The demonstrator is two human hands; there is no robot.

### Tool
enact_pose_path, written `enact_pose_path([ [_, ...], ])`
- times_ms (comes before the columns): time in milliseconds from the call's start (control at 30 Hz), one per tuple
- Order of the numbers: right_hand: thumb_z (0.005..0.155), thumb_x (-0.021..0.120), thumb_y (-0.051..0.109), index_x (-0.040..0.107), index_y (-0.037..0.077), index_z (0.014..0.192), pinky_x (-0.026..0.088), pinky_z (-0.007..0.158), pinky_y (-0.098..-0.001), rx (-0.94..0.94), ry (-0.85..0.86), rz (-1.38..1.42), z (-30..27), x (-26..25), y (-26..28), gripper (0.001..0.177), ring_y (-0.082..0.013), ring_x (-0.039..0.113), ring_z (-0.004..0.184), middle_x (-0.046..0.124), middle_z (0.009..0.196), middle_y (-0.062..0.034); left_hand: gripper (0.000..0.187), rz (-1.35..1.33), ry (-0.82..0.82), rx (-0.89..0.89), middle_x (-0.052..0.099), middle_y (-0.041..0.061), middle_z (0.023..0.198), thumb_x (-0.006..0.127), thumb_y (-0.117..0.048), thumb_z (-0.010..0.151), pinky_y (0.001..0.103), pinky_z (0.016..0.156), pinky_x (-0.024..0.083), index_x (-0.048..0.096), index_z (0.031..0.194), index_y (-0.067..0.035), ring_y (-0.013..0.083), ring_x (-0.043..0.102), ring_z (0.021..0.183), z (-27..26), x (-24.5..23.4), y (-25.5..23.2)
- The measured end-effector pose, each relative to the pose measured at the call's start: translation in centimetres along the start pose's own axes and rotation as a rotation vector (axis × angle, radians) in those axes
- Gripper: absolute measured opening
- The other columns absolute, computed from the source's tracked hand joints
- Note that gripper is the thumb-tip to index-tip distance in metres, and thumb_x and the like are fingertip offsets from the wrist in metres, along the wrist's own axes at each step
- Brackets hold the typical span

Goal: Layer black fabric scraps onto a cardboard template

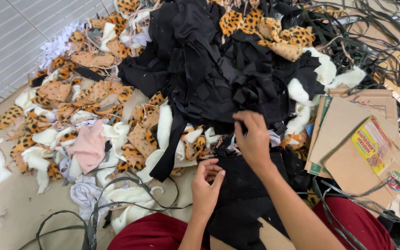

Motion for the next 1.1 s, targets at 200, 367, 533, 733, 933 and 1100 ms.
enact_pose_path([
  [200, 0.092, 0.070, 0.000, 0.054, 0.003, 0.140, 0.047, 0.102, -0.0491, 0.017, 0.026, -0.191, 4.2, 1.4, -3.8, 0.050, -0.0403, 0.053, 0.121, 0.052, 0.136, -0.0177, 0.026, -0.067, 0.000, 0.037, 0.071, 0.003, 0.092, 0.070, -0.010, 0.091, 0.029, 0.080, 0.057, 0.067, 0.116, -0.011, 0.0140, 0.068, 0.084, 1.0, 0.5, 0.0],
  [367, 0.091, 0.075, 0.007, 0.075, 0.012, 0.106, 0.051, 0.082, -0.0386, 0.154, -0.007, -0.151, 4.6, 1.5, -7.7, 0.015, -0.0262, 0.061, 0.090, 0.066, 0.098, -0.0065, 0.025, -0.099, -0.004, 0.034, 0.071, 0.003, 0.092, 0.070, -0.011, 0.091, 0.028, 0.079, 0.057, 0.067, 0.116, -0.011, 0.0133, 0.067, 0.084, 1.0, 0.4, -0.1],
  [533, 0.094, 0.072, 0.002, 0.074, 0.012, 0.093, 0.049, 0.073, -0.0312, 0.220, -0.082, -0.026, 5.2, -1.4, -6.0, 0.011, -0.0168, 0.062, 0.078, 0.068, 0.096, -0.0045, 0.025, -0.113, 0.010, 0.049, 0.071, 0.003, 0.094, 0.070, -0.011, 0.092, 0.028, 0.081, 0.057, 0.067, 0.116, -0.010, 0.0140, 0.068, 0.086, 0.9, 0.6, -0.3],
  [733, 0.091, 0.081, 0.016, 0.066, 0.009, 0.127, 0.045, 0.088, -0.0473, 0.247, -0.004, -0.226, 6.1, -0.9, -7.1, 0.040, -0.0359, 0.042, 0.107, 0.049, 0.119, -0.0104, 0.024, -0.108, 0.008, 0.042, 0.071, 0.003, 0.093, 0.071, -0.012, 0.091, 0.028, 0.080, 0.057, 0.067, 0.114, -0.011, 0.0137, 0.068, 0.085, 0.9, 0.8, 0.0],
  [933, 0.091, 0.083, 0.013, 0.077, 0.017, 0.100, 0.031, 0.102, -0.0405, 0.195, -0.157, -0.060, 7.8, -4.4, -6.3, 0.012, -0.0197, 0.060, 0.106, 0.069, 0.104, -0.0017, 0.024, -0.136, 0.020, 0.017, 0.070, 0.003, 0.095, 0.070, -0.016, 0.092, 0.030, 0.082, 0.057, 0.067, 0.115, -0.012, 0.0143, 0.067, 0.087, 1.0, 0.7, 0.2],
  [1100, 0.110, 0.069, 0.010, 0.068, 0.014, 0.097, 0.032, 0.065, -0.0216, 0.434, -0.127, 0.216, 9.4, -7.6, -5.8, 0.013, -0.0037, 0.039, 0.070, 0.053, 0.077, 0.0072, 0.024, -0.166, 0.020, 0.027, 0.070, 0.002, 0.094, 0.072, -0.013, 0.091, 0.028, 0.080, 0.055, 0.067, 0.115, -0.011, 0.0124, 0.065, 0.084, 0.9, 0.9, 0.1],
])
Point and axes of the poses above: each hand's wrist, its own z-axis towards the middle knuckle, its own x-axis out of the palm, y = z × x, the point moved 7 cm from there along z, towards the middle knuckle
